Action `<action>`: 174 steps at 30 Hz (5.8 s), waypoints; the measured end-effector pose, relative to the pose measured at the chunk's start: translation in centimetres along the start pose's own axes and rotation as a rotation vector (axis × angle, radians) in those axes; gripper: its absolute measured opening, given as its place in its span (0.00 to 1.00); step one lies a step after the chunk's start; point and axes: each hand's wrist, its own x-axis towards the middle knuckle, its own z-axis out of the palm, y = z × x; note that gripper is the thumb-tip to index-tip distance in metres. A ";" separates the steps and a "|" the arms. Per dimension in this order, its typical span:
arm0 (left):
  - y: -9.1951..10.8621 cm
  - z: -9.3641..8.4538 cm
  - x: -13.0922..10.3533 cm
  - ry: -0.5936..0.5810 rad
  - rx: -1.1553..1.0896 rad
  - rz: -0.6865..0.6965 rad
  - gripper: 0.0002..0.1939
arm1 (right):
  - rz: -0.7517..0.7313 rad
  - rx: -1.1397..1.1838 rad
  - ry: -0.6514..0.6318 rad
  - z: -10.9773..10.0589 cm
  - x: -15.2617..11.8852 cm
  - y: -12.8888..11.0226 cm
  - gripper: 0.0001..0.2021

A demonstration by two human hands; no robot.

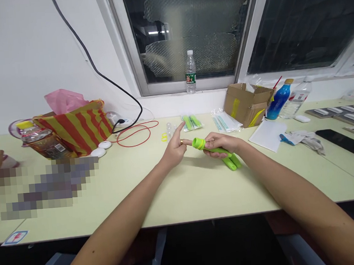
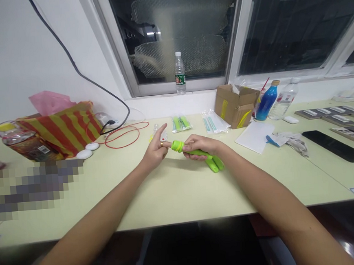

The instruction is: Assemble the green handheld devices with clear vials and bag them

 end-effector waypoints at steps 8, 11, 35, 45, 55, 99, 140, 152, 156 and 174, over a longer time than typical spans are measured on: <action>1.2 0.6 -1.1 0.036 0.053 0.023 0.40 | 0.067 0.157 0.292 0.5 2.2 1.6 0.20; 1.7 0.7 -0.8 0.065 -0.038 -0.008 0.41 | 0.136 0.053 0.270 1.1 2.3 1.0 0.20; 2.4 -0.3 -0.3 0.268 0.222 -0.157 0.14 | 0.040 0.240 0.381 2.3 2.9 1.0 0.21; 2.0 0.1 0.0 0.264 0.108 -0.133 0.11 | 0.037 0.211 0.394 2.3 3.0 1.1 0.21; 1.8 0.3 0.0 0.301 0.077 -0.096 0.12 | -0.032 0.300 0.286 2.1 3.0 1.8 0.19; -0.2 1.3 0.0 0.320 -0.140 -0.073 0.18 | -0.374 0.342 0.555 5.8 4.7 3.5 0.09; -1.6 1.3 0.1 0.258 -0.221 -0.186 0.06 | -0.271 0.498 0.506 4.8 4.7 3.5 0.13; -2.3 2.1 -1.4 0.182 0.521 0.247 0.19 | -0.242 0.568 0.613 3.1 4.4 3.7 0.12; -2.1 1.4 -1.1 0.306 0.845 0.206 0.19 | -0.324 0.591 0.713 2.2 4.1 3.0 0.17; -3.9 -4.7 5.6 0.270 1.250 0.280 0.12 | -0.401 0.008 0.852 4.0 3.6 2.5 0.07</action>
